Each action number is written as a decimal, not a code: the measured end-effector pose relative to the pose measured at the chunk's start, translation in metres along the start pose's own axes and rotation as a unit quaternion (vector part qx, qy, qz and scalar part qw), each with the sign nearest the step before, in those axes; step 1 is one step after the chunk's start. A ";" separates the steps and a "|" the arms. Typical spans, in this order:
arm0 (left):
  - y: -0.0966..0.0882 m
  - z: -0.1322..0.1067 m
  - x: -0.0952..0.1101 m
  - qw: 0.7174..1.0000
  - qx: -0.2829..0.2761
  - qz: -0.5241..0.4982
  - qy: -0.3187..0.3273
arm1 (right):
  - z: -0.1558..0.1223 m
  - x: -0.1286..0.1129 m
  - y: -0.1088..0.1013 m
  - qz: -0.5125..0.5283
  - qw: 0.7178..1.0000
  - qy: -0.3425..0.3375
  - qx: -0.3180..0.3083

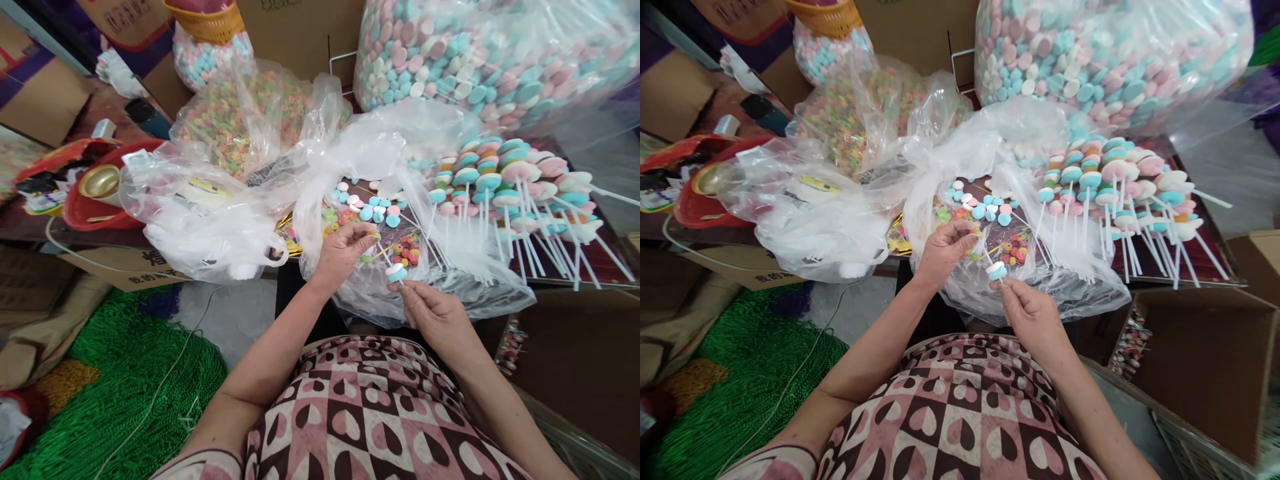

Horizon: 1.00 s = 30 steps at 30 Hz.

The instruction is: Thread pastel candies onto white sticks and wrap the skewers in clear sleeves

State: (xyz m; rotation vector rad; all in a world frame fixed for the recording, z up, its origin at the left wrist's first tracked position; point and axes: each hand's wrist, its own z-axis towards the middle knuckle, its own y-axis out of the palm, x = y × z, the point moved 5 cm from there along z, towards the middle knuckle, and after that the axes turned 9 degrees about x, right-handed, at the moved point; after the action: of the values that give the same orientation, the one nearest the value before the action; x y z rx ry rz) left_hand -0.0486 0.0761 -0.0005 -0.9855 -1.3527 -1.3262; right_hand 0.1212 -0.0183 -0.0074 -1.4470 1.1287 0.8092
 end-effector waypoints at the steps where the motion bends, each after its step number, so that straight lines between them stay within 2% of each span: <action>1: 0.000 -0.001 0.004 0.998 -0.006 0.037 0.041 | -0.001 0.000 -0.001 -0.010 1.000 -0.004 0.001; 4: 0.000 -0.004 0.015 0.976 -0.018 0.144 0.164 | -0.002 -0.003 -0.004 -0.037 0.999 -0.019 0.008; 6: 0.000 -0.005 0.016 0.967 -0.020 0.174 0.187 | -0.003 -0.006 -0.006 -0.045 0.998 -0.030 0.016; 11: -0.001 -0.004 0.002 0.990 -0.002 0.115 0.078 | -0.007 -0.009 -0.004 -0.019 0.998 -0.054 0.039; 15: 0.000 -0.007 0.008 0.988 0.007 0.123 0.089 | -0.007 -0.006 -0.002 0.012 0.999 -0.020 0.033; 17: 0.001 -0.008 0.011 0.993 0.008 0.104 0.064 | -0.007 -0.004 0.000 0.036 0.999 0.006 0.021; 20: 0.003 -0.009 0.008 0.999 0.011 0.014 -0.043 | -0.006 -0.004 -0.001 0.060 0.998 0.031 0.017; 24: 0.006 -0.009 0.001 0.983 0.030 -0.103 -0.150 | -0.005 -0.002 -0.001 0.070 0.997 0.033 0.016; 27: 0.008 -0.009 -0.003 0.973 0.037 -0.142 -0.179 | -0.005 0.002 0.000 0.075 0.997 0.028 0.009; 30: 0.008 -0.010 -0.004 0.976 0.037 -0.134 -0.169 | -0.005 0.006 0.000 0.068 0.997 0.023 0.015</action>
State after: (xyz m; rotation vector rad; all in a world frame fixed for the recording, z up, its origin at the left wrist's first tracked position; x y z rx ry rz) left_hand -0.0389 0.0668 -0.0027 -1.0366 -1.8343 -1.3324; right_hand 0.1221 -0.0247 -0.0118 -1.3804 1.2809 0.8532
